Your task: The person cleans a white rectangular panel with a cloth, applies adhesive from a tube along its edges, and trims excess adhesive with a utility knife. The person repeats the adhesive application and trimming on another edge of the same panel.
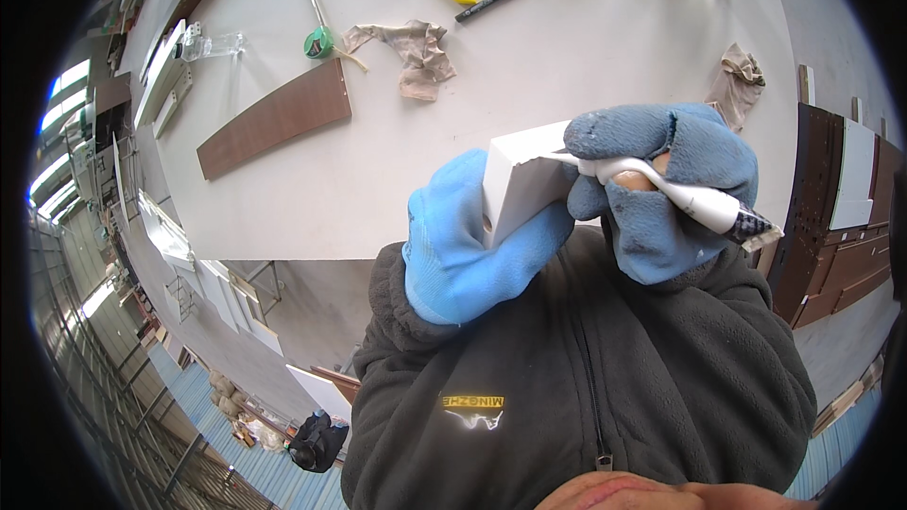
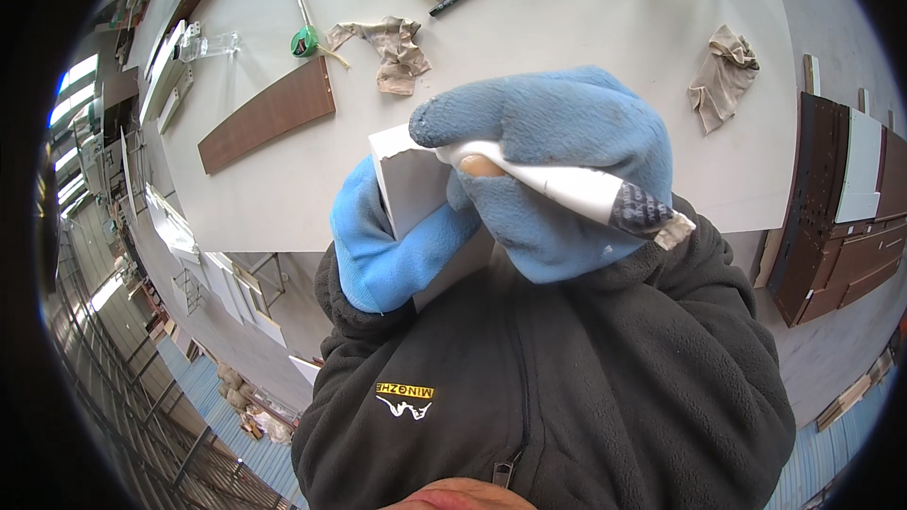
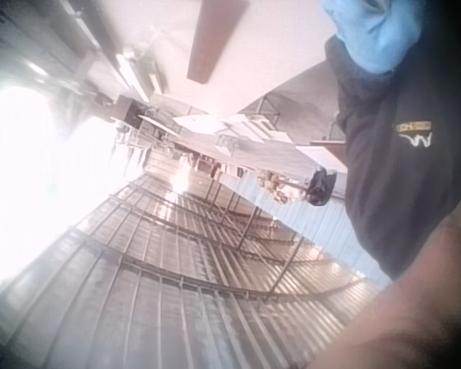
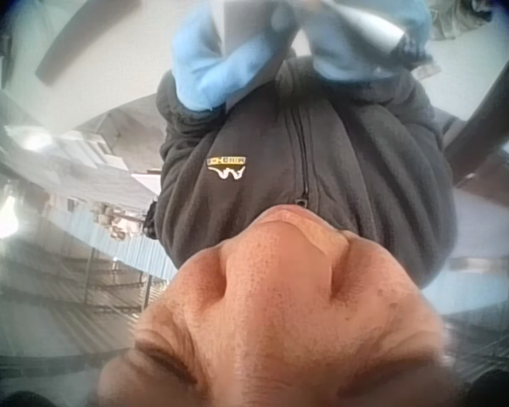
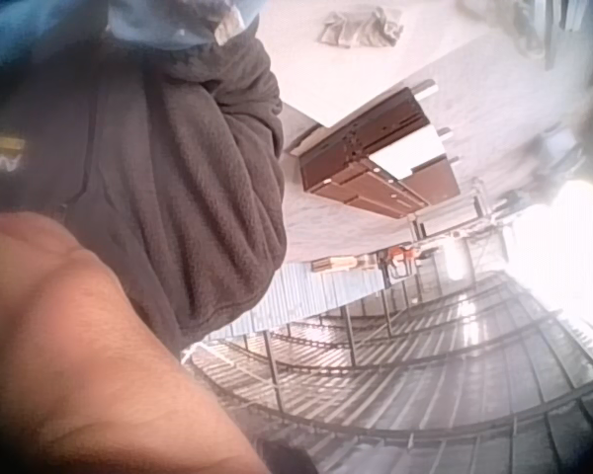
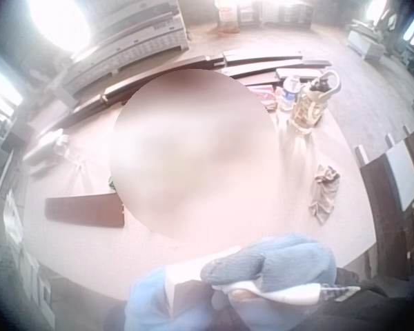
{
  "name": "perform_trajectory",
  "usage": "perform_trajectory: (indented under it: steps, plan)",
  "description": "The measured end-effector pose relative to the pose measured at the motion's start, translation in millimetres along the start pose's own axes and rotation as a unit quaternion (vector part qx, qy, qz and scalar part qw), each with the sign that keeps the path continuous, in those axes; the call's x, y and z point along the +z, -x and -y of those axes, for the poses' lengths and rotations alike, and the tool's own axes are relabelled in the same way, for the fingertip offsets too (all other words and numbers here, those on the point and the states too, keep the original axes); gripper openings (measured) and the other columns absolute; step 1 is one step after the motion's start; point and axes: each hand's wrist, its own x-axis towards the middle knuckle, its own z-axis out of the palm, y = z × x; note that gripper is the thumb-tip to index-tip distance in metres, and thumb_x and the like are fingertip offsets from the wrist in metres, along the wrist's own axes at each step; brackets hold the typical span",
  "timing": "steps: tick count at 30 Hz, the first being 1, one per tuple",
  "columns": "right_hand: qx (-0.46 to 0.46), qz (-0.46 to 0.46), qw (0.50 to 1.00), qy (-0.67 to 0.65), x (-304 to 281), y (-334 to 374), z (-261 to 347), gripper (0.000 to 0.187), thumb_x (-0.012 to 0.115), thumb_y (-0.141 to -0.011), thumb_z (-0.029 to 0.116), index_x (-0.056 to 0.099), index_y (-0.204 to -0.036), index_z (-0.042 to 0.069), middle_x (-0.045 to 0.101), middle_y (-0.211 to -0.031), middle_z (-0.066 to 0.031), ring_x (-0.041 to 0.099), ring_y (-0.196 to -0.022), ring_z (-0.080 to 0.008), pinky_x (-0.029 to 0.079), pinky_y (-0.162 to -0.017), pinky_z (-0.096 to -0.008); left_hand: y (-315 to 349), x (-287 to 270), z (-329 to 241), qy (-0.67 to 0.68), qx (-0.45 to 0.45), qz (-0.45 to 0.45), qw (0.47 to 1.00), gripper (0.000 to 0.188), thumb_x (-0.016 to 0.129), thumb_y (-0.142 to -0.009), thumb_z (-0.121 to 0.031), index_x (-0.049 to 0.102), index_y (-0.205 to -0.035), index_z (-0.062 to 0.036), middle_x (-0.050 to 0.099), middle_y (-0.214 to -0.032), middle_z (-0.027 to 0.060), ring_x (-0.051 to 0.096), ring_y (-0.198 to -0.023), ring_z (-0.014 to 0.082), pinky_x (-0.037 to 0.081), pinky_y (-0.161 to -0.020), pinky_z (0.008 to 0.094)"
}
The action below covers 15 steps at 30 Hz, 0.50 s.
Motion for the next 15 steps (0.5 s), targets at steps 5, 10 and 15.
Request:
perform_trajectory:
  steps: [5,10,15]
  plan:
    - [-0.001,-0.004,1.000,0.016,0.1,-1.4,3.2,0.023,0.079,-0.093,0.011,0.078,-0.113,0.001,0.079,-0.095,-0.0106,0.075,-0.082,-0.0190,0.060,-0.071,-0.0305,-2.0,0.3,0.9,0.007,0.009,0.005,1.000,0.032,0.077,-0.088,-0.005,0.072,-0.119,-0.0003,0.076,-0.099,0.0120,0.074,-0.086,0.0184,0.058,-0.077,0.0320]
    - [0.051,-0.011,0.998,-0.032,1.1,-2.2,6.6,0.020,0.077,-0.095,0.012,0.078,-0.111,0.001,0.077,-0.087,-0.0071,0.073,-0.075,-0.0159,0.058,-0.067,-0.0282,-1.2,0.8,-1.1,0.004,-0.003,-0.001,1.000,0.031,0.076,-0.089,-0.005,0.071,-0.119,0.0000,0.075,-0.098,0.0117,0.074,-0.086,0.0180,0.058,-0.077,0.0318]
    - [-0.020,-0.011,0.999,0.031,-1.5,-3.9,2.7,0.019,0.077,-0.095,0.011,0.078,-0.110,0.000,0.077,-0.086,-0.0067,0.072,-0.070,-0.0145,0.057,-0.065,-0.0272,-2.9,0.0,-2.0,-0.005,0.005,0.006,1.000,0.030,0.075,-0.089,-0.005,0.071,-0.119,0.0006,0.075,-0.099,0.0119,0.073,-0.085,0.0176,0.057,-0.076,0.0318]
